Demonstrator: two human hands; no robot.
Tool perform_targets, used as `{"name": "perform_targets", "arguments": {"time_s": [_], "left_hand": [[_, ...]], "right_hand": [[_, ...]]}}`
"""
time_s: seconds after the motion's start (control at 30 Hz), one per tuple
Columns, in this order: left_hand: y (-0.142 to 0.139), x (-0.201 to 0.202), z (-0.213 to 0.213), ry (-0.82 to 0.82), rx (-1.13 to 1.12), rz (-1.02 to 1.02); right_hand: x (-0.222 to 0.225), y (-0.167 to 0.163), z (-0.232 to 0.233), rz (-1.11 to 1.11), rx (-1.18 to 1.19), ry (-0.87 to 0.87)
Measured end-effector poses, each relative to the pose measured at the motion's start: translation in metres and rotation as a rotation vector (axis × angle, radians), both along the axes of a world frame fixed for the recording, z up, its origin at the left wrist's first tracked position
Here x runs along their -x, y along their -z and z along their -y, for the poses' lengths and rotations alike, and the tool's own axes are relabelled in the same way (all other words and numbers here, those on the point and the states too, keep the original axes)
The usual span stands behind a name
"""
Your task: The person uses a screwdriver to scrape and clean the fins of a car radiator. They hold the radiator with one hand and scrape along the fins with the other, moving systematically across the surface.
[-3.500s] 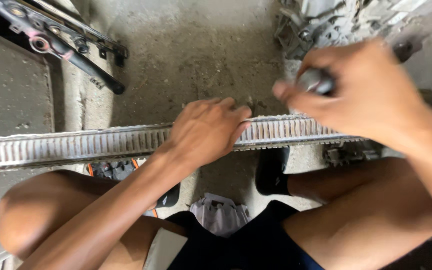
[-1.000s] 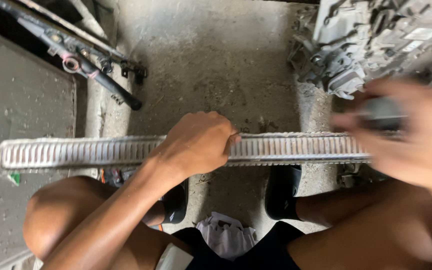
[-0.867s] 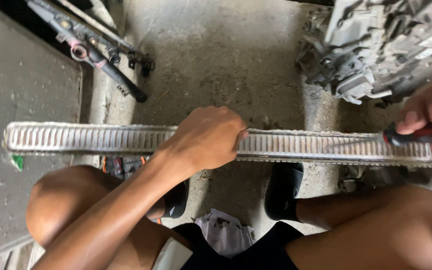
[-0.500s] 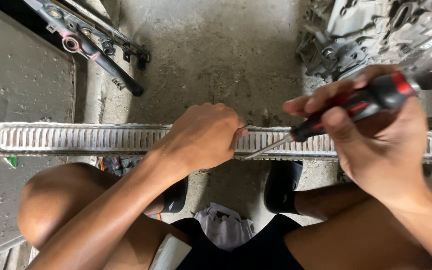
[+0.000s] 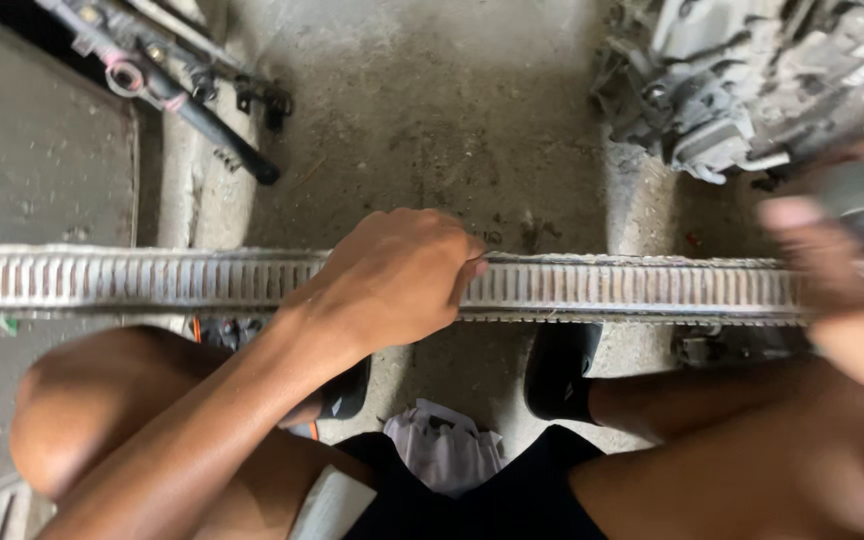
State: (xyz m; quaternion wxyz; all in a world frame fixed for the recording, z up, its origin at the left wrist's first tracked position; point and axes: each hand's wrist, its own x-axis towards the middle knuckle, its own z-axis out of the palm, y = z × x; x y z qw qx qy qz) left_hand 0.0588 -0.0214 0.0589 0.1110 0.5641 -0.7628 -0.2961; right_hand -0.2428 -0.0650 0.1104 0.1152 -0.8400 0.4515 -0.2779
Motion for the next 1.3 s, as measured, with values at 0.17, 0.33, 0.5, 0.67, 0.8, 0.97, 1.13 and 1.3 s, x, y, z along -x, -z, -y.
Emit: {"name": "perform_targets", "arguments": {"time_s": [0.17,0.33,0.5,0.67,0.8,0.97,1.13,1.3], "left_hand": [[0.002,0.005,-0.002,0.031,0.06,0.066],[0.005,0.012,-0.003,0.022,-0.074,0.112],[0.006,0.009,-0.011,0.098,0.196,0.11],[0.02,0.021,-0.018,0.137,0.525,0.07],[0.033,0.042,-0.039,0.307,0.762,0.221],[0.039,0.046,-0.045,0.319,0.902,0.426],[0.044,0.046,-0.048,0.419,0.847,0.429],[0.028,0.046,-0.044,0.334,0.778,0.313]], "right_hand": [[0.025,0.011,-0.007,-0.101,0.042,0.028],[0.019,0.022,0.002,-0.395,-0.104,-0.07],[-0.022,0.035,0.028,-0.658,-0.304,-0.215],[-0.036,0.034,0.035,-0.991,-0.696,-0.024],[-0.033,0.031,0.03,-0.787,-0.599,-0.067],[-0.032,0.03,0.026,-0.739,-0.573,-0.07],[-0.032,0.026,0.029,-0.725,-0.507,-0.116],[-0.032,0.023,0.033,-0.752,-0.53,-0.131]]}}
